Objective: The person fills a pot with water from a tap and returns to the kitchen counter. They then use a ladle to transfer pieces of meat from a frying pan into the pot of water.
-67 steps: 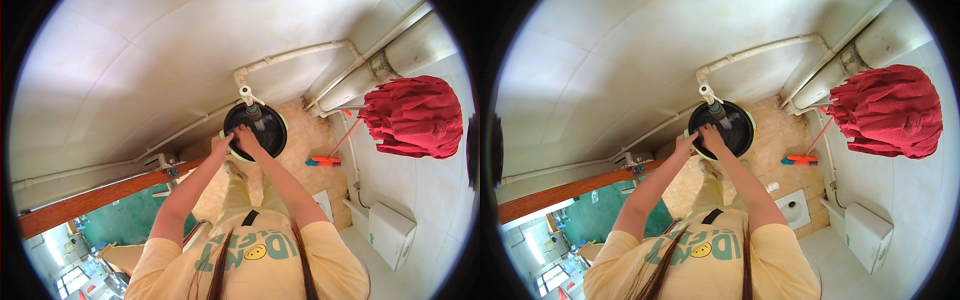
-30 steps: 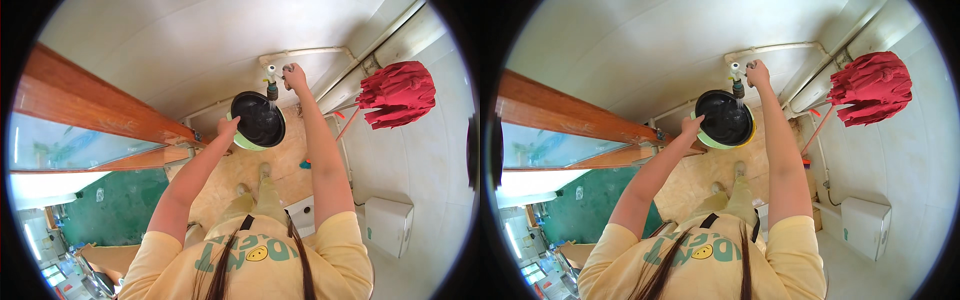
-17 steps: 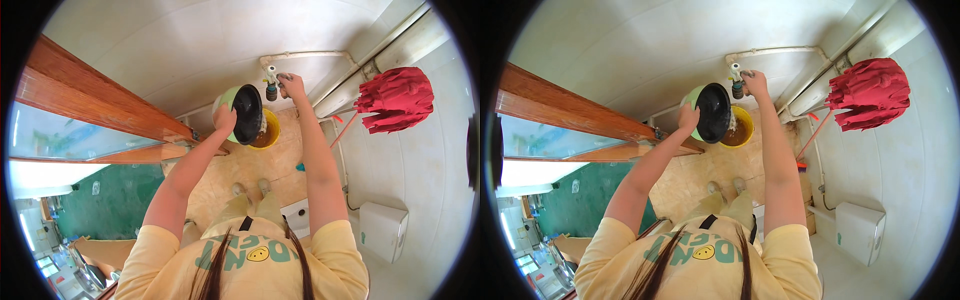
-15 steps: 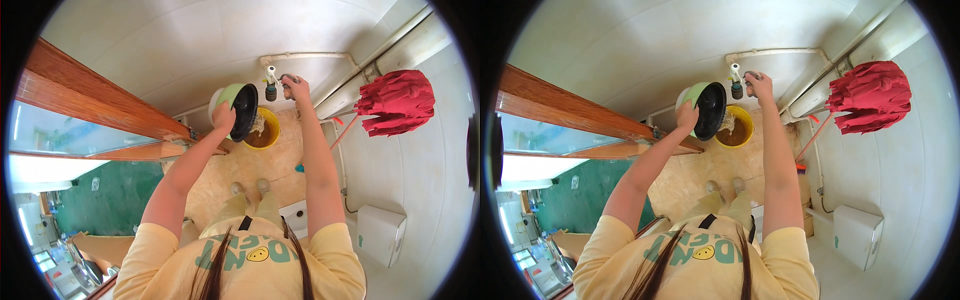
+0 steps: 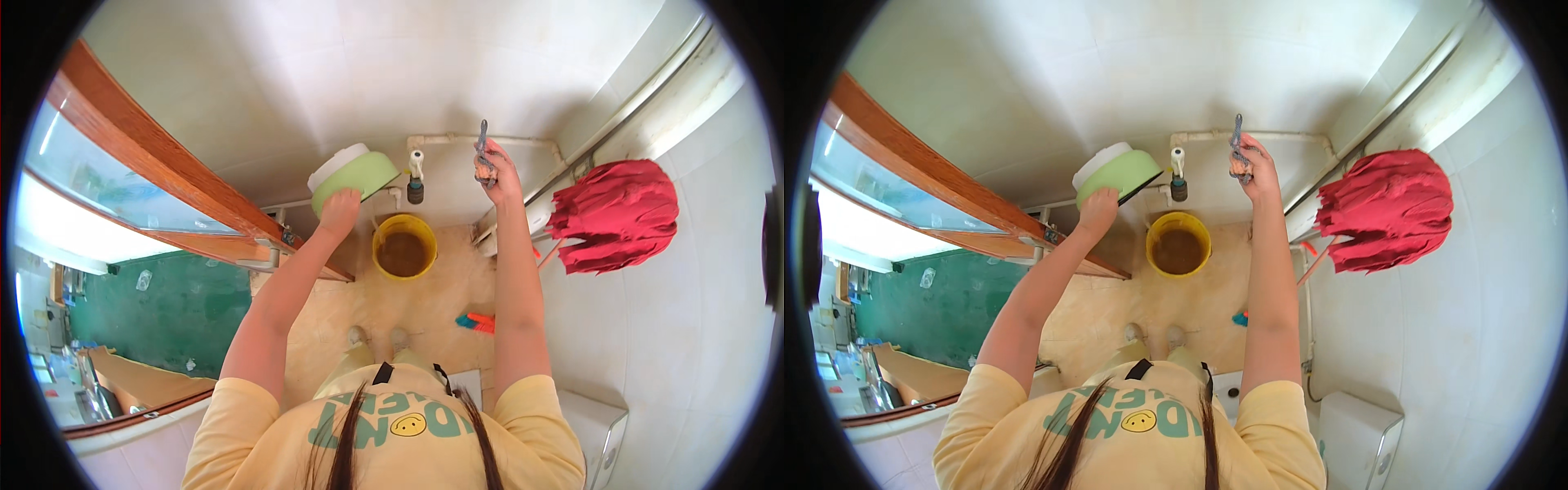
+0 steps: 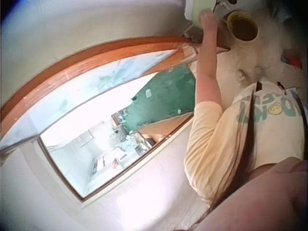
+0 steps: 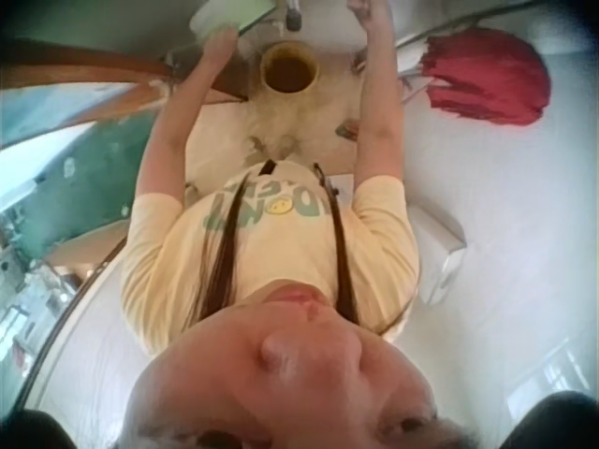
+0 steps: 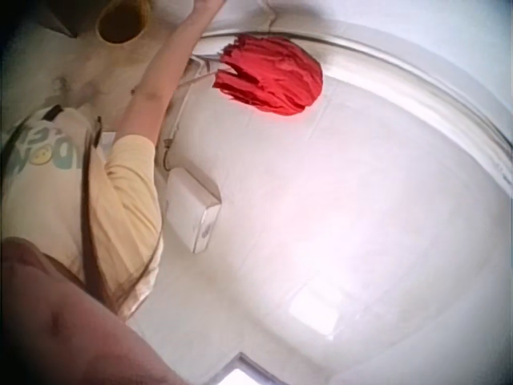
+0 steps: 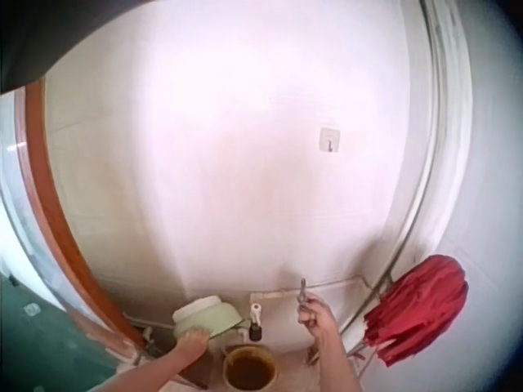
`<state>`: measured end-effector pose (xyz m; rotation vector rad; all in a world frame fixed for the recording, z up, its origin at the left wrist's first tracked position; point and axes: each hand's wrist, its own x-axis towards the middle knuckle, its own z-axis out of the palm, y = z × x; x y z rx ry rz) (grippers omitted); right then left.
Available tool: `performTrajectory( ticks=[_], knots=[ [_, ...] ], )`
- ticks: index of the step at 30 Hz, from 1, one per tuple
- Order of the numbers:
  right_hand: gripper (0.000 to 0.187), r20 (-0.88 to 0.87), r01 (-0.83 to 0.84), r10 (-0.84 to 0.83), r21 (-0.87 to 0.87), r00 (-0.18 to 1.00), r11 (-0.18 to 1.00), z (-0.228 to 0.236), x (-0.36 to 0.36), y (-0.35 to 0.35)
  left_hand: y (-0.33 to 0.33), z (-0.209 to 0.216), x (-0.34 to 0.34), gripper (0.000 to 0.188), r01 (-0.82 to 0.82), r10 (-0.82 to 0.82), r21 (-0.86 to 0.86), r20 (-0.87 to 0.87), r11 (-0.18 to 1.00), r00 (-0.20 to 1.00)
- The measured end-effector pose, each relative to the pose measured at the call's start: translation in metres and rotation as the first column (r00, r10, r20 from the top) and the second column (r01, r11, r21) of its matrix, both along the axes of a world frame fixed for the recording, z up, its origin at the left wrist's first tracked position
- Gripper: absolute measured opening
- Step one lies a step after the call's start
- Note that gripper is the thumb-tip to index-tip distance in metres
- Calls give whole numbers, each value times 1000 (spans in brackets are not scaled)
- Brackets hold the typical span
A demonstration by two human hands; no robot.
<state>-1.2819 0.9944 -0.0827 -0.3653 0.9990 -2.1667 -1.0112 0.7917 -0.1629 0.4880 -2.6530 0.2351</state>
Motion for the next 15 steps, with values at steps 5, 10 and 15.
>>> performTrajectory(
  ticks=[5,10,15],
  knots=[
    [24,-54,-19,16,-51,998,999,42,-36,3,6,15,10,7,35,-37,-30,-64,999,997],
    [14,-246,150,-129,70,961,986,108,-61,-5,9,35,22,9,18,-39,-124,-170,992,985],
    [18,-412,206,-138,124,901,971,153,-76,-13,16,46,33,11,-48,4,-204,-212,978,977]
  ],
)
